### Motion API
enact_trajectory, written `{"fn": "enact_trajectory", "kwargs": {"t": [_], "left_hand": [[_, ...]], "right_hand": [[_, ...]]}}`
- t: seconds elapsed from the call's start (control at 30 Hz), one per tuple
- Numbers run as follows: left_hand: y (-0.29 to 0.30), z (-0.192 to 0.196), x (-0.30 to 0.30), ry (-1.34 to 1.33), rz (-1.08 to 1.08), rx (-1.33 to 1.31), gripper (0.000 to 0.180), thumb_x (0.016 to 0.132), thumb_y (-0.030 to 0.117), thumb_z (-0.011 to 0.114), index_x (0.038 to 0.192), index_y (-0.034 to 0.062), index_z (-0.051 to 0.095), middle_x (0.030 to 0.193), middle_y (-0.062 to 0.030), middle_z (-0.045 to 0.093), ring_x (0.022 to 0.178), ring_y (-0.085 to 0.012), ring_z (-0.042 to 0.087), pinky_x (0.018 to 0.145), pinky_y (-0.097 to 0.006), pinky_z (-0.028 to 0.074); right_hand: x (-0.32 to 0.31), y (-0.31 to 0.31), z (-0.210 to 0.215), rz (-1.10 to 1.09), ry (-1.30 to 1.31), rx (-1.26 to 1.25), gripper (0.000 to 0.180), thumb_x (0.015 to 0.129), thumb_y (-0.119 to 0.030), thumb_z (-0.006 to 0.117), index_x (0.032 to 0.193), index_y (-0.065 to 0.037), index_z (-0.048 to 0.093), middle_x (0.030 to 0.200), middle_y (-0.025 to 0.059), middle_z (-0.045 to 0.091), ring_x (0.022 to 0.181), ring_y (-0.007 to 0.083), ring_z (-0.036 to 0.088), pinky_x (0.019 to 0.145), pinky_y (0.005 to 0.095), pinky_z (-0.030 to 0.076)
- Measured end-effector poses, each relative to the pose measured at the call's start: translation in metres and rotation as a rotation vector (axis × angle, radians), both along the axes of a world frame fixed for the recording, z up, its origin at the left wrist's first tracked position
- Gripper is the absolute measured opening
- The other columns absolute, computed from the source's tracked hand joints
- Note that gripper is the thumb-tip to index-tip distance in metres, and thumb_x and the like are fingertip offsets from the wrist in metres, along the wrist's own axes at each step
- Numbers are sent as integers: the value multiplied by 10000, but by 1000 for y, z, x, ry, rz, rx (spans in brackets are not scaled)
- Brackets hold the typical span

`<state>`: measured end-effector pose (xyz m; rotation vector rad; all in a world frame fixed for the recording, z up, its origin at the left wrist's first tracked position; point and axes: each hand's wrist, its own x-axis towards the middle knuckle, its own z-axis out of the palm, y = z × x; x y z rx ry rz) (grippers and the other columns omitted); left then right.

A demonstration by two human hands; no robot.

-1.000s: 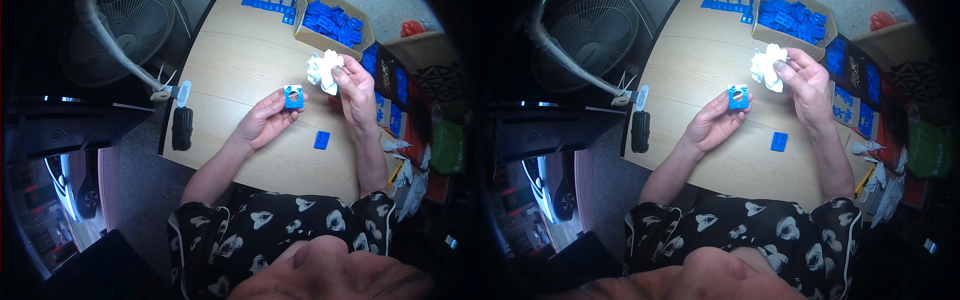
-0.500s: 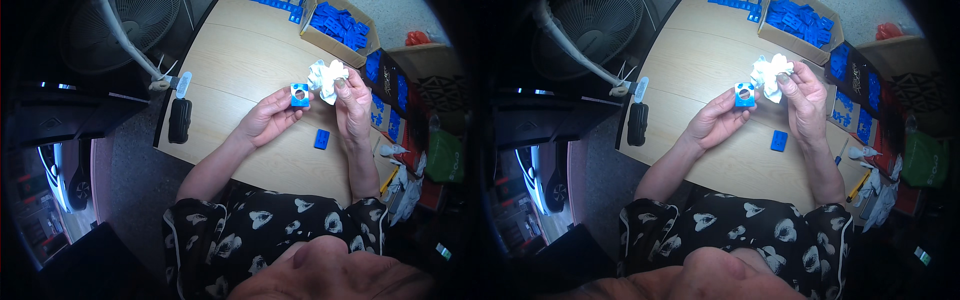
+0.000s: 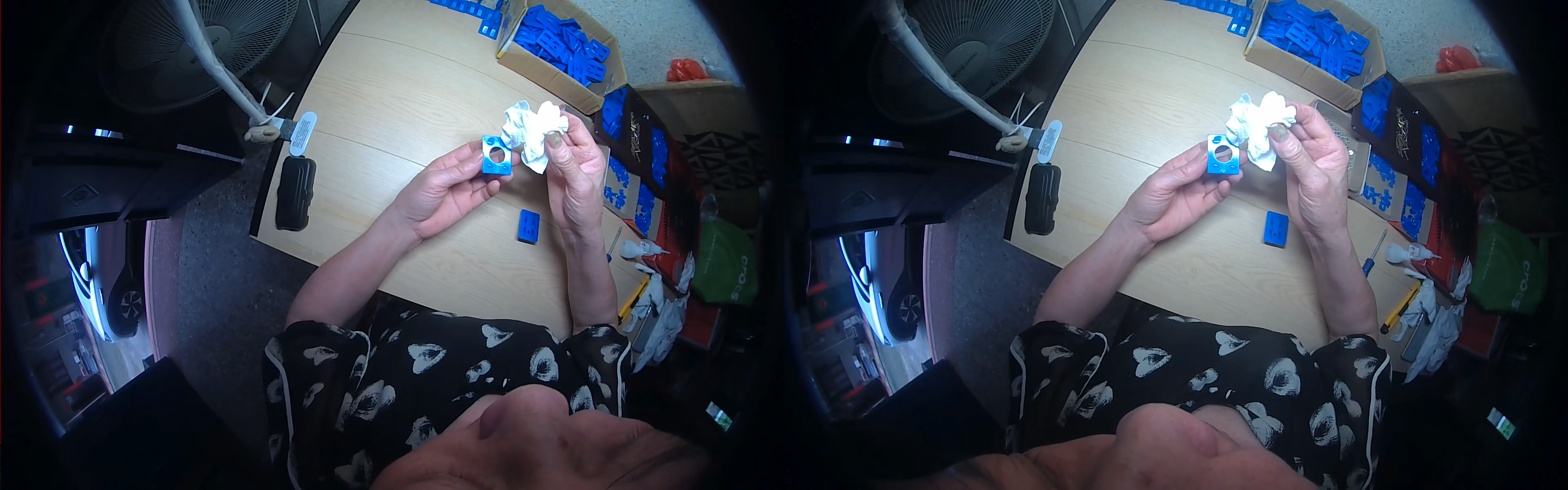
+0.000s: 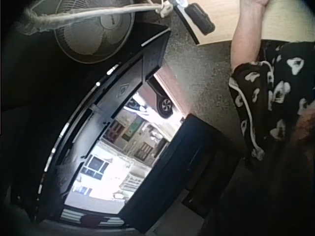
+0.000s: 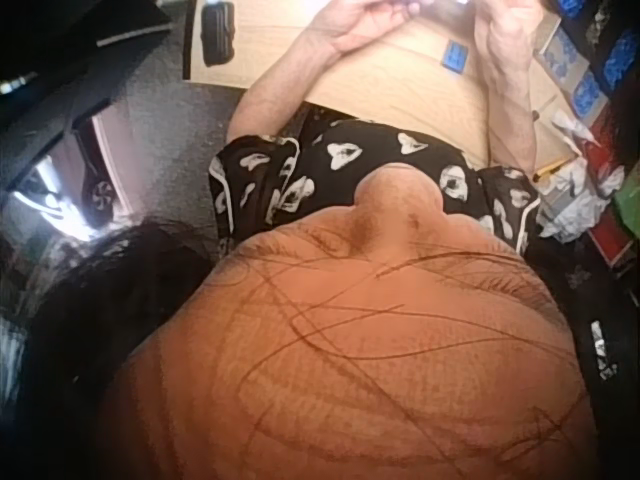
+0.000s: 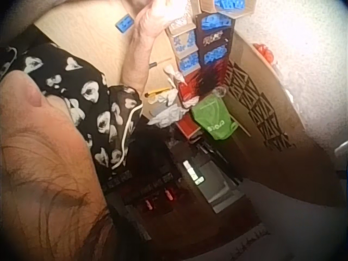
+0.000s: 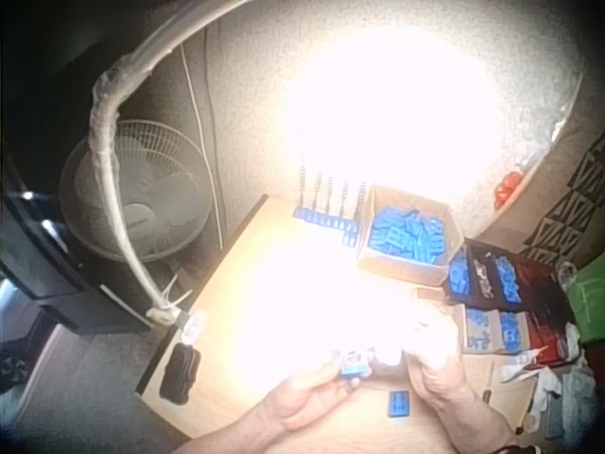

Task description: The person assembles small electronic components by joining blue plastic housings and white plastic components with adhesive from a glue bottle.

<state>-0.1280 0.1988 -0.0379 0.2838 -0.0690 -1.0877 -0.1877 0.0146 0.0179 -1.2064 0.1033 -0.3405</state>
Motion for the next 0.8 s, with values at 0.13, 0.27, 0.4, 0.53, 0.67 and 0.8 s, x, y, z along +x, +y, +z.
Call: {"fn": "enact_trajectory", "kwargs": {"t": [0.13, 0.27, 0.4, 0.53, 0.67, 0.8], "left_hand": [[0, 1, 0, -32, 2, 21, 472, 1019, 199, 484, 1417, -11, 342, 1287, -162, 531, 1128, -208, 571, 978, -313, 474], [0, -1, 0, -12, -6, 17, 438, 1012, 164, 483, 1399, -6, 368, 1304, -172, 532, 1136, -212, 576, 965, -307, 481], [0, -3, 0, 4, -5, 2, 415, 1004, 125, 482, 1387, -1, 386, 1322, -179, 534, 1141, -212, 581, 956, -299, 488], [-1, -3, 1, -12, -13, 3, 424, 1003, 128, 484, 1393, -1, 380, 1325, -181, 532, 1137, -208, 580, 958, -300, 484], [0, 0, 0, -46, -5, 22, 504, 1012, 197, 495, 1435, 0, 304, 1310, -181, 513, 1133, -211, 571, 967, -308, 485], [0, -1, -1, -27, 1, 12, 441, 1004, 153, 495, 1404, 10, 374, 1334, -181, 528, 1131, -206, 575, 963, -308, 471]], "right_hand": [[1, 1, -1, 0, 2, 10, 321, 915, -78, 645, 1203, 28, 550, 1097, 95, 638, 1018, 130, 596, 907, 274, 450], [1, 1, 1, -6, 0, 22, 312, 917, -68, 639, 1202, 26, 551, 1095, 96, 638, 1018, 131, 598, 909, 279, 453], [1, 0, 2, 2, -5, 41, 313, 921, -73, 638, 1205, 27, 550, 1096, 96, 636, 1025, 130, 595, 914, 283, 452], [2, -1, 2, -17, -25, 47, 314, 925, -81, 639, 1207, 25, 549, 1094, 94, 635, 1025, 127, 592, 916, 282, 449], [2, -2, 5, -33, -34, 92, 305, 925, -81, 641, 1197, 24, 551, 1088, 89, 633, 1019, 123, 589, 916, 281, 447], [-1, 0, 5, -39, -47, 64, 300, 923, -69, 639, 1193, 25, 548, 1085, 87, 636, 1014, 120, 591, 910, 277, 451]]}}
